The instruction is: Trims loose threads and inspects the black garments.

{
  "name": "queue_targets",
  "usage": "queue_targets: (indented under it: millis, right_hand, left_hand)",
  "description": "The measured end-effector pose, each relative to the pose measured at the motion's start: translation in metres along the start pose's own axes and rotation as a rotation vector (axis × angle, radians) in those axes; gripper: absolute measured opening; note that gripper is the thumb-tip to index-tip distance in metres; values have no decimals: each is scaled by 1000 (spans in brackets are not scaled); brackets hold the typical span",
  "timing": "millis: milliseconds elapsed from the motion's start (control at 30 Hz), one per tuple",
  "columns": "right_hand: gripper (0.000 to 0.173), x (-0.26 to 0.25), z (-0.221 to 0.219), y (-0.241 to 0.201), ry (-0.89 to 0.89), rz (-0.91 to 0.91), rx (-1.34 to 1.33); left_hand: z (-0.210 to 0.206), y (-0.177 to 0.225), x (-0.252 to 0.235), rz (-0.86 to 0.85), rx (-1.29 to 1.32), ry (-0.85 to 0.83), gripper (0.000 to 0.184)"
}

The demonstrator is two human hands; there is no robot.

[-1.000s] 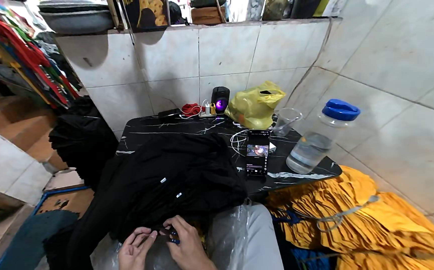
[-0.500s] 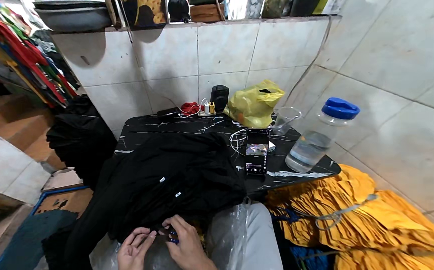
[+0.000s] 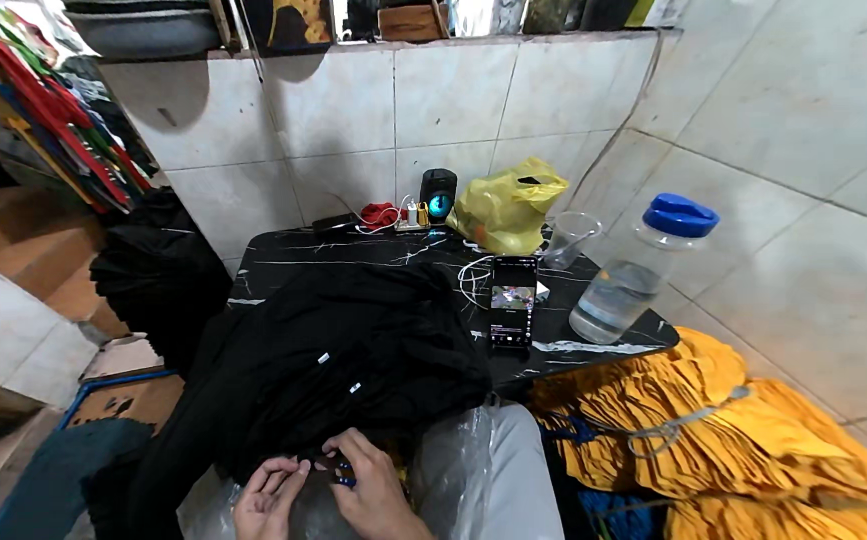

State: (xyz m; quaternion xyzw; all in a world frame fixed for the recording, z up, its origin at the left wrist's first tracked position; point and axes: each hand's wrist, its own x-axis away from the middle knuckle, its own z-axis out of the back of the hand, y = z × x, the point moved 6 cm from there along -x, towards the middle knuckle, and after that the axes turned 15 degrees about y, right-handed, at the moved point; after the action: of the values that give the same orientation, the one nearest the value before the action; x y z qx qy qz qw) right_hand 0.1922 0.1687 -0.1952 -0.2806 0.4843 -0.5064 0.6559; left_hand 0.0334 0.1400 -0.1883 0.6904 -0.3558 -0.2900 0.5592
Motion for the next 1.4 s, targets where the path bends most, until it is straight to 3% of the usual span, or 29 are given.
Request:
queue_targets:
  millis: [133,300,433,667,900,1200,1267,1400]
  right_hand:
    - [31,0,1,-1,21,18,-1]
    - [28,-4,4,1,88,-47,-73]
    - [19,-6,6,-1,114,13,-87]
    - [23,-2,4,-15,148,206,218]
    - [22,-2,0,-5,-12,71,-3]
    - [18,-4,5,3,90,-69,-82]
    - [25,-5,5,5,83,-85,-103]
    - [21,-6,6,5,45,-89,-90]
  left_hand:
    - [-2,-1,2,-15,26,15,20]
    - [-7,3,3,-154,-7,-78,21]
    - [-11,7,4,-174,-43,-106,22]
    - [-13,9,7,-231,-85,-105,24]
    - [-14,7,6,-211,-106,-101,24]
    - [-13,9,5,-164,-100,-43,24]
    - [-12,9,6,-158,-99,-39,23]
    - [-11,9,5,-156,-102,-35,21]
